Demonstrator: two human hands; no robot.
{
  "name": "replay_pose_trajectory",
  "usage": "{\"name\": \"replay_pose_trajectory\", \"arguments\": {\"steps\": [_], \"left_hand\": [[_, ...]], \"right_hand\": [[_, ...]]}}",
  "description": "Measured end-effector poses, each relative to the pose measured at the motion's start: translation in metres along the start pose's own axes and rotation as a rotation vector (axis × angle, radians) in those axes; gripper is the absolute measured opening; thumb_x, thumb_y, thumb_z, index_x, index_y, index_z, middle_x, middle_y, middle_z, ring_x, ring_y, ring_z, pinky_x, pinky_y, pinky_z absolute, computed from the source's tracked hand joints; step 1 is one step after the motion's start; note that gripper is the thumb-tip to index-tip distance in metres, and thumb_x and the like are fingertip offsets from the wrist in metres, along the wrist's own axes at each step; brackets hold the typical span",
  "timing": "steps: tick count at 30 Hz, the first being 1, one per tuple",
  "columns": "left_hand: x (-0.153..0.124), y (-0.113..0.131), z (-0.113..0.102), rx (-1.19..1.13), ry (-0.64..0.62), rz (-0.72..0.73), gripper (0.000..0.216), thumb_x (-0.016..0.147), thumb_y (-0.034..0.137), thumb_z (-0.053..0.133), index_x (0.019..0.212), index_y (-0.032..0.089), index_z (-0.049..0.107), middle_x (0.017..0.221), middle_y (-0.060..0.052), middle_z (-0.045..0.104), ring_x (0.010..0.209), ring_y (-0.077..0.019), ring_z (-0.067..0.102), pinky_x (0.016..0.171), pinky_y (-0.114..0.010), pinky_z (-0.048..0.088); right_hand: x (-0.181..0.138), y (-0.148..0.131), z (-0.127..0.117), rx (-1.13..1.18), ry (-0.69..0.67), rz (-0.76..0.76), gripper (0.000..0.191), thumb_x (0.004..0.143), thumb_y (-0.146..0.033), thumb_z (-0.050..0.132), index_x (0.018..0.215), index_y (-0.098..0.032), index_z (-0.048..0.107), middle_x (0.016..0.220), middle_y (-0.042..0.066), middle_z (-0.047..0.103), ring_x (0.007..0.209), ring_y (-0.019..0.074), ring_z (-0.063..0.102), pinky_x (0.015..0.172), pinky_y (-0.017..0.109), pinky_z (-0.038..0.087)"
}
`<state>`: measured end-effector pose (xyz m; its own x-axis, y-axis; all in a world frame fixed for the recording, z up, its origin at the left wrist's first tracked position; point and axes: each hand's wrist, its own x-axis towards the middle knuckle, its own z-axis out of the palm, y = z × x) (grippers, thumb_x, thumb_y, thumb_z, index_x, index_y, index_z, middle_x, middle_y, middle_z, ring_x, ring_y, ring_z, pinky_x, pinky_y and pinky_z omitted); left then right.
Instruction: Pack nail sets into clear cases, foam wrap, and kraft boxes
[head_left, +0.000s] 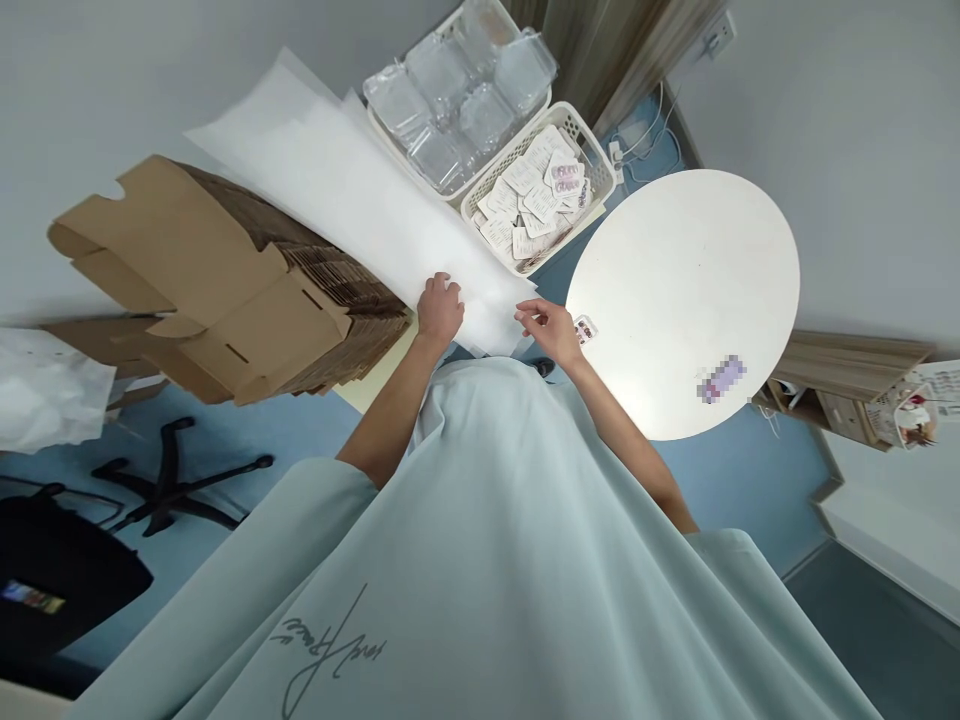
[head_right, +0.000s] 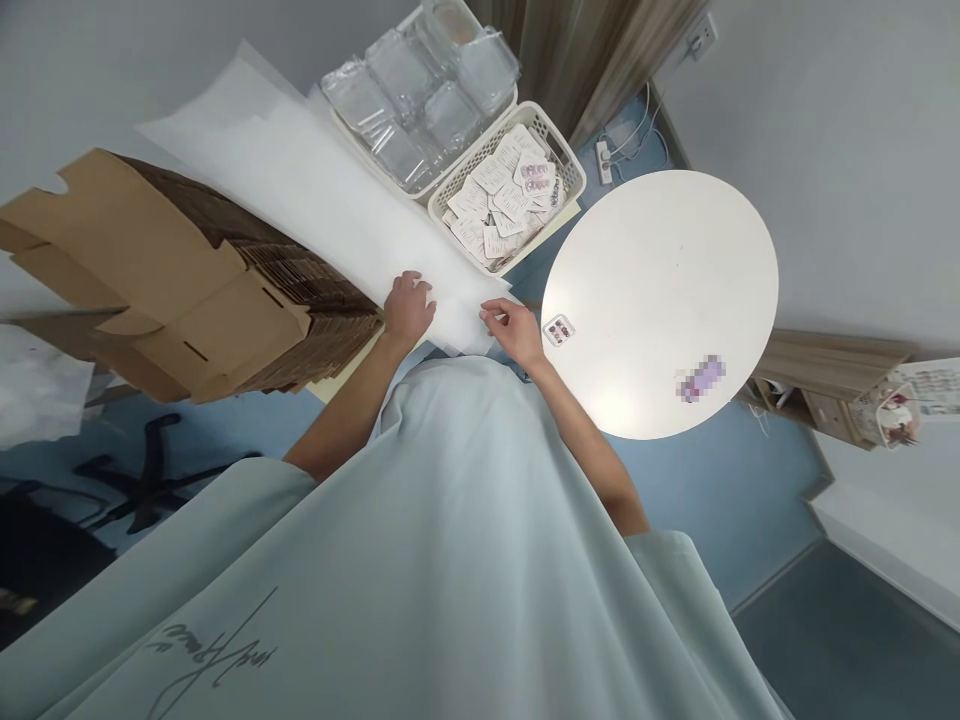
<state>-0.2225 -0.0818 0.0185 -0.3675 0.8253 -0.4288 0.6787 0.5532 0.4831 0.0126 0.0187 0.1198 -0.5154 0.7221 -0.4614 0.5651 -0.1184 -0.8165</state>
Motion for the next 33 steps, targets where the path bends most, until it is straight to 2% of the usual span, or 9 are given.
{"name": "replay_pose_trajectory", "arguments": {"steps": [4,9,13,16,18,22,25,29,33], "left_hand": [[-0.004,0.003,-0.004,-0.015,0.049,0.001,0.027,0.099,0.016,0.059,0.116,0.018,0.08,0.153,-0.022,0.069,0.145,-0.0437,0.063,0.125,-0.06,0.053],[-0.027,0.022,-0.018,-0.124,0.225,0.084,0.011,0.103,0.022,0.065,0.106,0.025,0.075,0.128,-0.013,0.079,0.127,-0.0349,0.073,0.112,-0.051,0.061],[-0.057,0.057,-0.029,-0.221,0.261,0.202,0.003,0.101,0.023,0.072,0.103,0.026,0.073,0.118,-0.008,0.081,0.113,-0.0273,0.076,0.092,-0.04,0.066],[-0.075,0.09,-0.028,-0.254,0.246,0.325,0.002,0.101,0.025,0.073,0.101,0.026,0.072,0.111,-0.006,0.081,0.105,-0.0238,0.077,0.085,-0.036,0.065],[-0.084,0.112,-0.022,-0.249,0.234,0.399,0.004,0.102,0.024,0.074,0.099,0.026,0.072,0.107,-0.005,0.081,0.103,-0.0228,0.077,0.084,-0.036,0.065],[-0.098,0.154,-0.004,-0.236,0.146,0.535,0.006,0.104,0.024,0.077,0.101,0.028,0.074,0.109,-0.003,0.082,0.104,-0.0224,0.077,0.085,-0.036,0.064],[-0.104,0.178,0.013,-0.232,0.082,0.595,0.01,0.105,0.035,0.083,0.108,0.028,0.076,0.115,-0.005,0.081,0.108,-0.024,0.078,0.089,-0.038,0.066],[-0.099,0.199,0.037,-0.225,0.071,0.585,0.032,0.107,0.052,0.081,0.127,0.028,0.075,0.135,-0.011,0.078,0.129,-0.0304,0.075,0.11,-0.046,0.065],[-0.082,0.214,0.062,-0.206,0.039,0.554,0.061,0.107,0.064,0.076,0.152,0.025,0.065,0.16,-0.018,0.067,0.155,-0.0368,0.061,0.133,-0.056,0.052]], "right_hand": [[-0.004,0.004,0.002,0.024,0.013,0.036,0.027,0.101,-0.048,0.076,0.111,-0.024,0.085,0.106,0.002,0.087,0.073,0.0188,0.079,0.088,0.039,0.067],[-0.007,0.006,-0.001,0.067,0.012,0.016,0.039,0.102,-0.06,0.078,0.112,-0.023,0.086,0.107,0.004,0.087,0.073,0.0192,0.079,0.088,0.039,0.067],[-0.014,0.005,-0.006,0.122,-0.003,0.001,0.059,0.095,-0.079,0.081,0.111,-0.022,0.086,0.108,0.007,0.087,0.085,0.0228,0.081,0.091,0.04,0.067],[-0.025,0.004,-0.011,0.185,0.057,-0.023,0.067,0.087,-0.085,0.085,0.112,-0.023,0.084,0.113,0.008,0.086,0.102,0.0268,0.082,0.099,0.042,0.066],[-0.036,0.006,-0.016,0.242,0.108,-0.031,0.067,0.087,-0.086,0.084,0.11,-0.024,0.082,0.113,0.006,0.085,0.104,0.0265,0.081,0.099,0.041,0.066],[-0.061,0.023,-0.036,0.342,0.258,-0.016,0.056,0.096,-0.081,0.075,0.1,-0.025,0.077,0.099,0.003,0.082,0.092,0.0229,0.077,0.085,0.038,0.066],[-0.084,0.044,-0.058,0.405,0.377,0.006,0.048,0.099,-0.073,0.074,0.095,-0.026,0.074,0.097,0.003,0.082,0.089,0.0208,0.076,0.078,0.035,0.065],[-0.12,0.075,-0.094,0.511,0.523,0.049,0.043,0.098,-0.069,0.076,0.099,-0.026,0.072,0.104,0.003,0.085,0.088,0.0189,0.078,0.073,0.031,0.063],[-0.153,0.11,-0.132,0.563,0.662,0.109,0.046,0.099,-0.073,0.075,0.102,-0.027,0.07,0.112,0.005,0.085,0.089,0.0182,0.081,0.069,0.028,0.061]]}}
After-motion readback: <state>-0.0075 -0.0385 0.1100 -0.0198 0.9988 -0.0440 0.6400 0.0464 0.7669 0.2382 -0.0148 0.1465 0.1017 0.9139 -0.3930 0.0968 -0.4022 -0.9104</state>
